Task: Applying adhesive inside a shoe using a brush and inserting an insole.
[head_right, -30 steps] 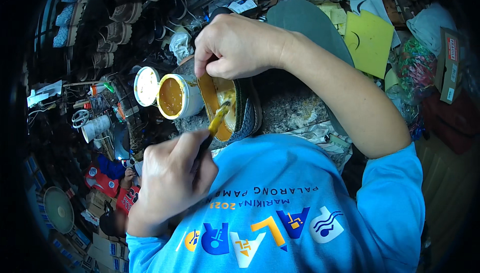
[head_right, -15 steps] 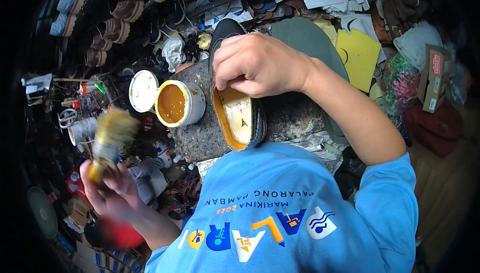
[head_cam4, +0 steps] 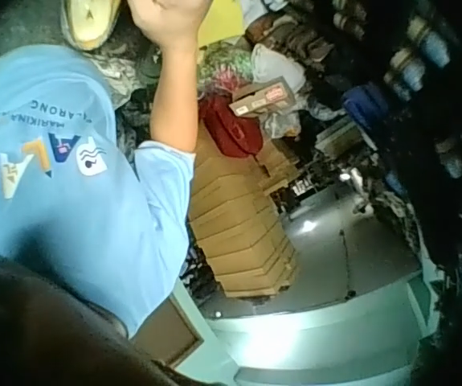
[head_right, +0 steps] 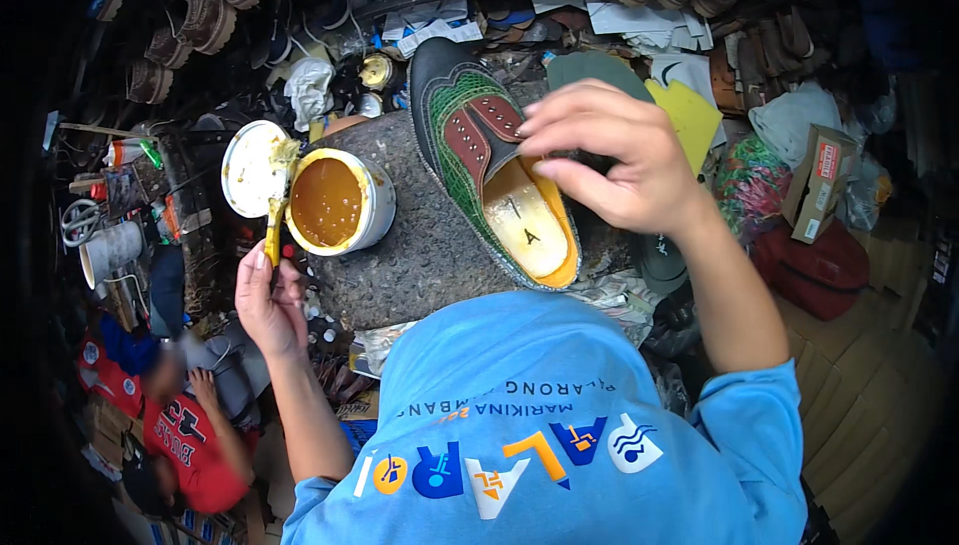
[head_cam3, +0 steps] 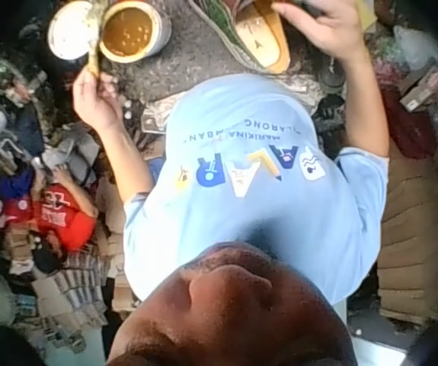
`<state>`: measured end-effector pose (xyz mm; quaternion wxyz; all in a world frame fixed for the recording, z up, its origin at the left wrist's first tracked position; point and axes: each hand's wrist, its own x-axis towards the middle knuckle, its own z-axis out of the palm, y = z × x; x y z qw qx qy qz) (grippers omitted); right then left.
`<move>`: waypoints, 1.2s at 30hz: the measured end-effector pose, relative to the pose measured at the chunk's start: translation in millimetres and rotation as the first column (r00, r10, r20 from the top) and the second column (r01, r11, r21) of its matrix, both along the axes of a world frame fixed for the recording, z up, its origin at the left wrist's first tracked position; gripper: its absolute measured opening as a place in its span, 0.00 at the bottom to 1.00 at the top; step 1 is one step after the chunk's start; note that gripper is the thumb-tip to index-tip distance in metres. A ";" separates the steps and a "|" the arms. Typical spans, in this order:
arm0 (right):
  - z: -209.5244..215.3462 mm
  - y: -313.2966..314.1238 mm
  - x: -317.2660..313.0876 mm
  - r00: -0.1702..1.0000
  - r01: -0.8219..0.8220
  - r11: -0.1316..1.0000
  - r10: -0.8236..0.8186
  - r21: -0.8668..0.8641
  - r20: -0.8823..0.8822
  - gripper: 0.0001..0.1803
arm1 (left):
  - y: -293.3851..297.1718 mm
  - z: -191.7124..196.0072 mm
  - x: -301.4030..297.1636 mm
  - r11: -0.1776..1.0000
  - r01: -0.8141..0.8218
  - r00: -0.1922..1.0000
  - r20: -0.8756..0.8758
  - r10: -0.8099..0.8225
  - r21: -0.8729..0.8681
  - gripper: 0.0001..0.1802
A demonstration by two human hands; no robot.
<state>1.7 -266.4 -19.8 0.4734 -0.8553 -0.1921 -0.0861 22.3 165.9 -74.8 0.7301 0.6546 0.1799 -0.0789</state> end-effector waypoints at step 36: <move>-22.6 40.2 -123.4 0.919 0.372 0.919 -0.346 0.129 -0.188 0.51 | -195.4 155.8 162.1 -0.143 0.590 -0.404 0.137 -0.905 0.795 0.22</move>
